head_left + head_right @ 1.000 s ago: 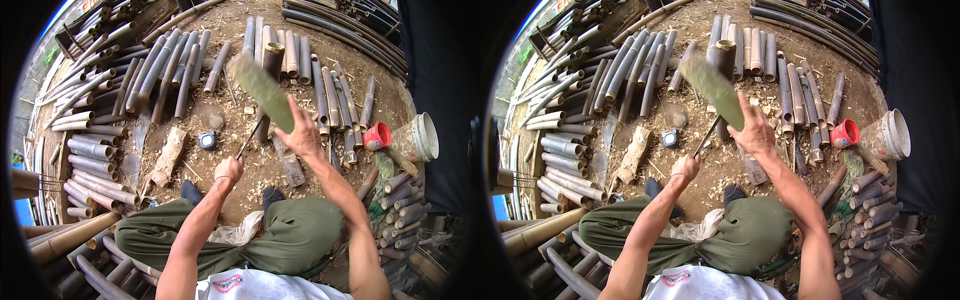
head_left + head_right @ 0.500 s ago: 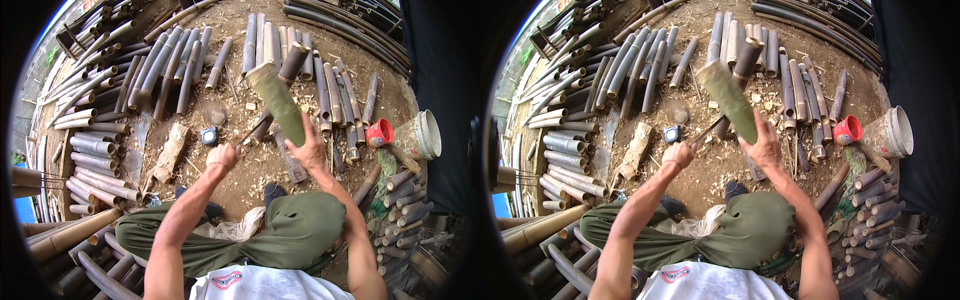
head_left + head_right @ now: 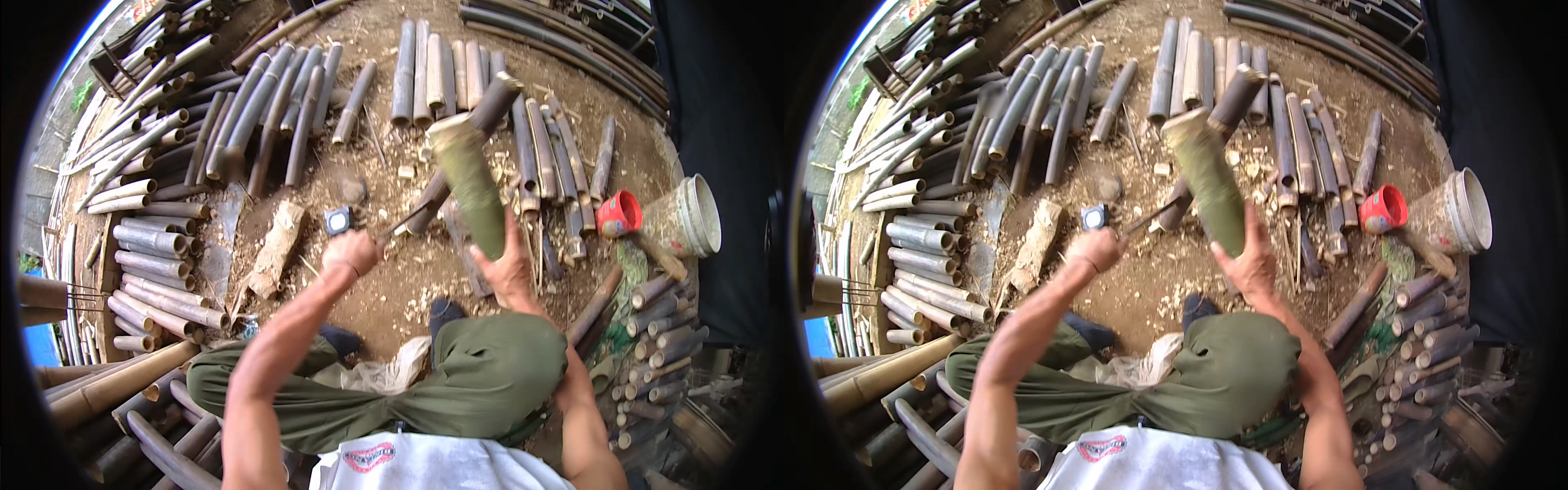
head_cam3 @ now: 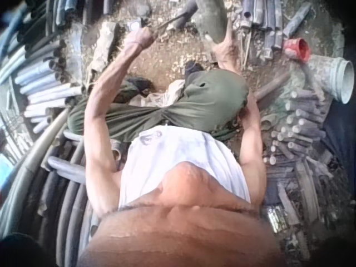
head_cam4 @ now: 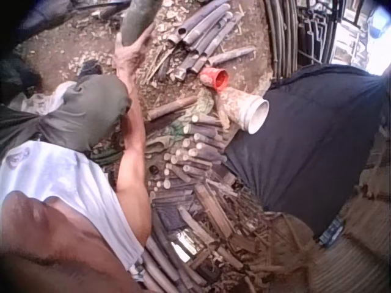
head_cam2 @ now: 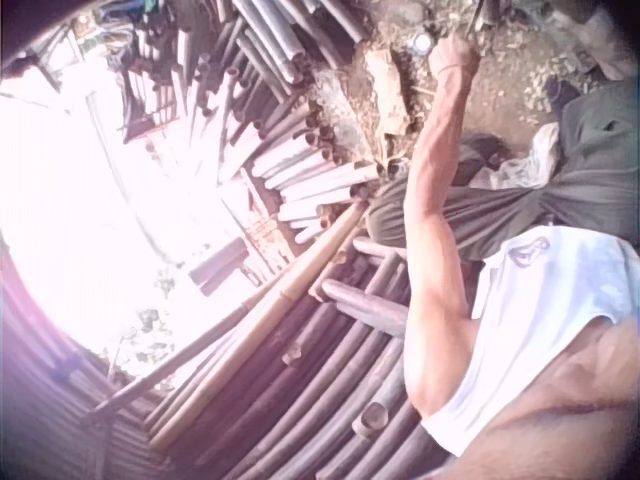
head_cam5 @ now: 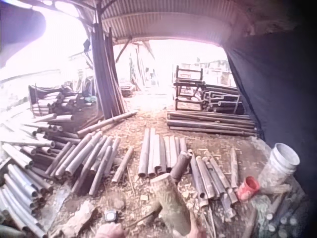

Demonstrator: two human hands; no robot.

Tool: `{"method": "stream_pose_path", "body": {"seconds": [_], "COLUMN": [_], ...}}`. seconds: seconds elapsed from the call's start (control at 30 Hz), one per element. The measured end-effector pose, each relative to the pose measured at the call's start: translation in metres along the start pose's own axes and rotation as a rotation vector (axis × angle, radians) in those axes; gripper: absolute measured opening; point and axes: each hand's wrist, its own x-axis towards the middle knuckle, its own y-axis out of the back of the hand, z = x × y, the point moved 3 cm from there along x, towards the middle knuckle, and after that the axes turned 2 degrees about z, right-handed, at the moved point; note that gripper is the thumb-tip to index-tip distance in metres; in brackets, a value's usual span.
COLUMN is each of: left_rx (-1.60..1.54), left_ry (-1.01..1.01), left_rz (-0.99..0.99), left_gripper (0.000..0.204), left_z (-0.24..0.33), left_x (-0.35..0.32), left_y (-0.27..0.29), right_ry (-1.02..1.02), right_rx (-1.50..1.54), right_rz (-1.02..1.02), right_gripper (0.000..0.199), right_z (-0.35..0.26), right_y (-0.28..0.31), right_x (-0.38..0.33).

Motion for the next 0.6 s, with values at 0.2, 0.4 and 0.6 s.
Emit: {"method": "stream_pose_path", "body": {"seconds": [0.2, 0.4, 0.6], "left_rx": [0.481, 0.709, 0.466], "left_ry": [-0.173, -0.356, -0.224], "left_rz": [-0.198, -0.198, -0.143], "left_gripper": [0.043, 0.026, 0.051], "left_z": [0.033, 0.077, -0.042], "left_x": [-0.028, 0.037, 0.022], "left_y": [0.101, 0.026, -0.001], "right_ry": [-0.214, -0.594, -0.606], "right_rx": [0.328, 0.391, 0.238], "right_rz": [-0.080, -0.286, -0.279], "right_gripper": [0.091, 0.080, 0.083], "right_z": [0.002, 0.051, 0.040], "right_y": [0.042, -0.021, -0.069], "right_x": [-0.008, -0.059, -0.080]}}
